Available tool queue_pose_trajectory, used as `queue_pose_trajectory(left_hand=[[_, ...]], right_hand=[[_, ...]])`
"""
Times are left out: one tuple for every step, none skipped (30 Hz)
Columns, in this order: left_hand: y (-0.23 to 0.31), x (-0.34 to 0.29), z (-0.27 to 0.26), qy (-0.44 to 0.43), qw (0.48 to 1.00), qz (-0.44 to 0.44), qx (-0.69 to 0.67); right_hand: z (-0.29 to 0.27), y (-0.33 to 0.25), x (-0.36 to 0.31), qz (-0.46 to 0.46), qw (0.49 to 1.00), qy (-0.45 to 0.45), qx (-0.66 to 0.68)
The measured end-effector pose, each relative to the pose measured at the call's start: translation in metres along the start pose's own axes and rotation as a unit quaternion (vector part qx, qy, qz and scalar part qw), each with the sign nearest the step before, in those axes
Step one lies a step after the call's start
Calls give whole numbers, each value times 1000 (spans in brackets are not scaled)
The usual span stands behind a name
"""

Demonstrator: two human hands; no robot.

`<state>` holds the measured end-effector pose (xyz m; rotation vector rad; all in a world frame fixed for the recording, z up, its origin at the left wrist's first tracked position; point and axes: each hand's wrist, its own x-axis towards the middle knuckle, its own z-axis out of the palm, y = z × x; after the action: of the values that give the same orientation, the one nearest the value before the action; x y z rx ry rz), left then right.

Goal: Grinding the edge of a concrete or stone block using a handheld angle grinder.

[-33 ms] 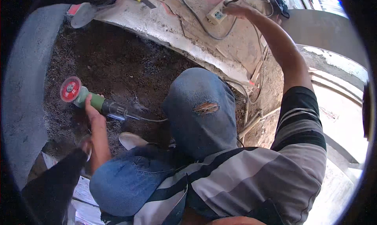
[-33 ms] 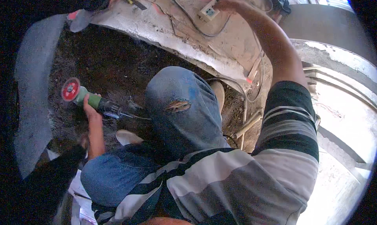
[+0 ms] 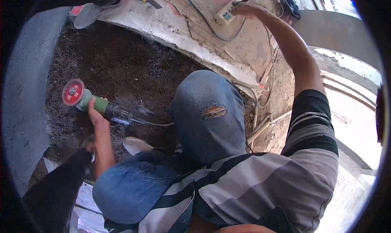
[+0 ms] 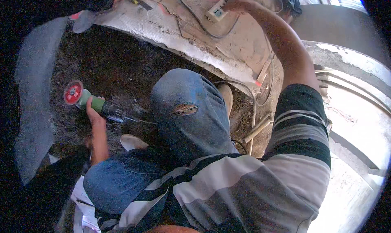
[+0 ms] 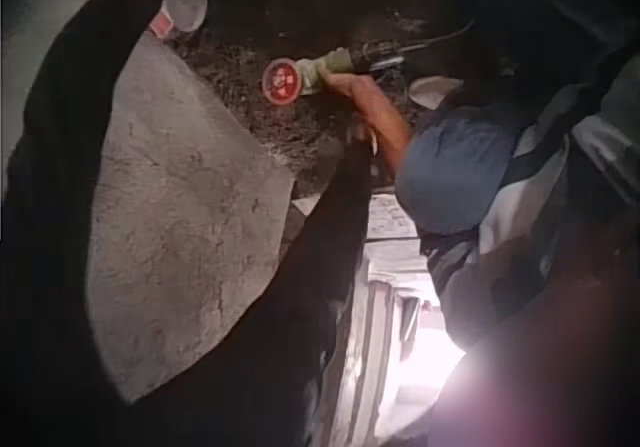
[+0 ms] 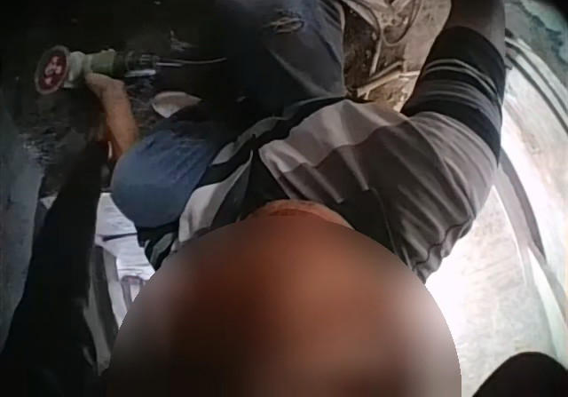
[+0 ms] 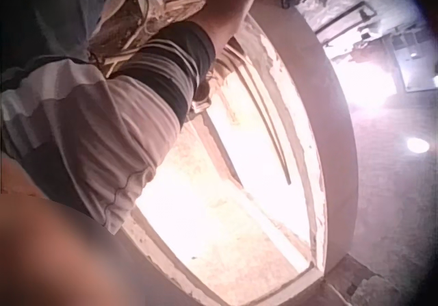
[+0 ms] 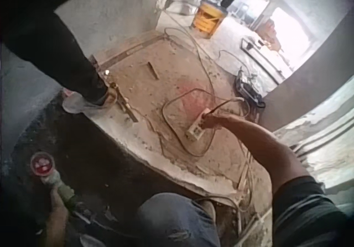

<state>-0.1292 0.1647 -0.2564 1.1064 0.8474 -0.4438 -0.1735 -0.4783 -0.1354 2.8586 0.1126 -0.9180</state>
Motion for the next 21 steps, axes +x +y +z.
queue_pose_trajectory(left_hand=[[0,0,-1,1,1000,4,8],[0,1,-1,4,1000,14,20],[0,2,-1,3,1000,10,15],[-1,2,-1,4,1000,8,13],[-1,3,-2,2,1000,15,18],[-1,3,-2,6,1000,5,14],[-2,3,-3,-6,1000,9,8],[-2,4,-3,-18,1000,22,6],[-2,4,-3,-19,1000,14,0],[-2,4,-3,-16,1000,13,3],[-1,4,-3,-13,1000,25,13],[-1,4,-3,-13,1000,13,5],[0,4,-2,-10,1000,11,4],[0,3,-1,-3,1000,16,9],[0,2,1,-7,1000,7,4],[0,1,2,7,1000,9,9],[0,0,3,15,999,21,18],[0,-1,4,22,1000,12,15],[0,-2,4,26,999,15,14],[0,-1,4,19,999,25,13],[0,0,3,31,999,18,15]], right_hand=[[-1,2,-1,-5,1000,1,-14],[-2,2,0,-12,1000,3,-29],[-3,3,0,-17,999,3,-47],[-3,4,0,-21,998,4,-62],[-2,5,1,-21,997,3,-74],[0,6,0,2,998,6,-68],[3,7,0,25,998,9,-62],[5,9,0,44,997,47,-36],[8,11,0,70,996,17,-53],[12,13,0,33,996,71,-38],[14,15,0,-4,992,124,-22],[15,16,1,-5,992,125,-23],[14,15,4,-45,987,141,-55],[13,14,3,-65,984,148,-71],[11,12,4,-85,980,156,-86],[8,9,5,-35,984,111,-132],[4,4,6,-9,984,90,-153],[1,0,8,15,982,67,-176],[-2,-5,9,-27,975,58,-215],[-4,-8,10,-49,970,54,-233],[-4,-10,11,-70,964,50,-251]])
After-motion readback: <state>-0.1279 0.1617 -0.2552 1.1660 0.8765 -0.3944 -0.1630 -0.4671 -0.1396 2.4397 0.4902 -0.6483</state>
